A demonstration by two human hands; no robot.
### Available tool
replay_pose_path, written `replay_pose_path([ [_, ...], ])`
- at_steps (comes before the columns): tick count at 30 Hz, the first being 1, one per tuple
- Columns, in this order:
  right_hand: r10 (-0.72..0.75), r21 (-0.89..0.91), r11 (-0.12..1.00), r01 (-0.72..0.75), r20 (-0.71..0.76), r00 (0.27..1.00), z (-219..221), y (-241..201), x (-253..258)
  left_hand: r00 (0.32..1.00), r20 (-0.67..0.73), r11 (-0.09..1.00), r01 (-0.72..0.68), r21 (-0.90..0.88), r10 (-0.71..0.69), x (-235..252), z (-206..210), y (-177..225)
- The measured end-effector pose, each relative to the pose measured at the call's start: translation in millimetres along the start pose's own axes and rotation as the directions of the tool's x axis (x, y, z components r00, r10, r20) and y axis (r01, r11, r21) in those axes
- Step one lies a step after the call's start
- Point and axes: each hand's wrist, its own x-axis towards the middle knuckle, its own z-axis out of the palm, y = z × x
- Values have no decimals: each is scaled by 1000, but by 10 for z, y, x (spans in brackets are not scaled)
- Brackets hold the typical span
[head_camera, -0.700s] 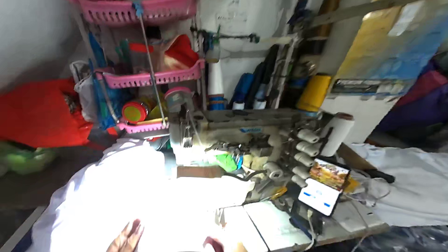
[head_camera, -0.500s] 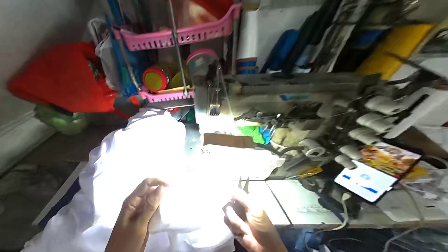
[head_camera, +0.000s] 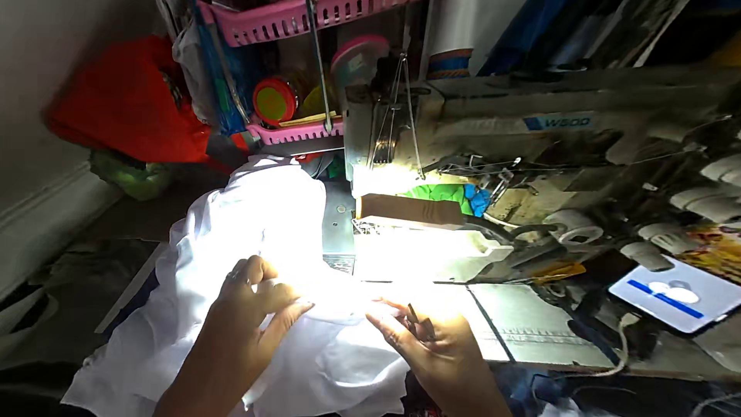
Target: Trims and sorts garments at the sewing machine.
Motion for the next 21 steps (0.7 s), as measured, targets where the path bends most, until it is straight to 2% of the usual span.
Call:
replay_pose_path([
  [2,70,39,997,-70,-6,998,12,76,-10,996,72,998,-48,42,45,173,85,-113],
  [4,231,101,968,-229,-5,973,35,165,-20,988,136,996,-75,47,68,387,192,-145],
  [6,451,142,882,-449,22,892,69,263,-26,976,211,998,-59,37,49,627,331,-143],
  [8,621,218,747,-628,107,776,87,352,-4,957,286,997,-58,59,39,790,632,-318],
  [9,677,262,679,-685,135,723,98,377,25,962,218,976,-191,103,165,853,959,-570],
  [11,733,384,571,-726,160,661,94,416,92,918,272,921,-344,184,288,1083,1334,-770],
  [12,743,442,538,-718,153,651,80,430,129,908,322,916,-344,207,268,1205,1425,-761],
  [14,759,521,506,-688,111,642,73,443,208,911,392,943,-234,236,128,1391,1524,-682],
  [17,776,550,487,-678,83,625,112,447,282,911,411,977,-49,207,-42,1534,1650,-639],
  [19,781,534,487,-691,88,619,167,463,287,918,394,986,-19,166,-49,1566,1693,-644],
  [21,763,486,524,-699,96,639,183,489,260,932,362,980,-44,196,-30,1555,1691,-635],
])
